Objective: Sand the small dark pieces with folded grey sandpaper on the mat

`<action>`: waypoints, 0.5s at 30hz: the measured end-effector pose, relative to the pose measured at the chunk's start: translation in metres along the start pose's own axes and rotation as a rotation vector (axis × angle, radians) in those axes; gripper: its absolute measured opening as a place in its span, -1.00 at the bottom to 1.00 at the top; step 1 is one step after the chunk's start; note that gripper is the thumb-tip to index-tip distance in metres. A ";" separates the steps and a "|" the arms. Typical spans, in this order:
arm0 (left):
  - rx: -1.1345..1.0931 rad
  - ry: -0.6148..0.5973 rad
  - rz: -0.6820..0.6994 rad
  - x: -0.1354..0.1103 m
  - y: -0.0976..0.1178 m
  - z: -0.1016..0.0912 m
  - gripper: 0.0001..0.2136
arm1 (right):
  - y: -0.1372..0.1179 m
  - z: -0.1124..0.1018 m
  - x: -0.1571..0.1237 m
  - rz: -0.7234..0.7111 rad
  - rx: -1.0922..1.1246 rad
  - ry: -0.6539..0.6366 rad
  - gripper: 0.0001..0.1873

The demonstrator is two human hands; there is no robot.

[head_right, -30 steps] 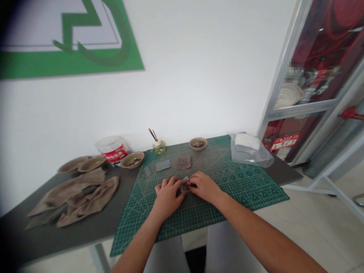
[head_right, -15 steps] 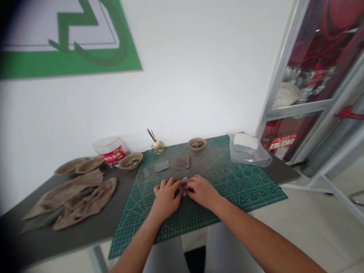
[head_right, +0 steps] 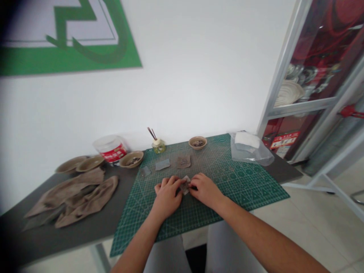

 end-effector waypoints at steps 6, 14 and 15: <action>-0.003 0.004 0.010 -0.001 0.000 -0.001 -0.65 | 0.005 -0.001 0.007 -0.047 -0.003 -0.038 -0.96; -0.064 0.002 -0.042 0.001 0.000 -0.003 -0.59 | 0.004 -0.002 0.010 -0.048 0.012 -0.031 -0.94; -0.076 0.004 -0.050 0.001 0.000 -0.003 -0.58 | 0.003 -0.001 0.010 -0.069 0.026 -0.050 -0.96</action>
Point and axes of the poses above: each hand's wrist, its own x-axis towards the middle knuckle, its own z-axis out of the palm, y = z × x, the point moved 2 cm from there along x, towards the middle knuckle, and after that the axes turned 4 degrees about -z, right-handed, at the moved point
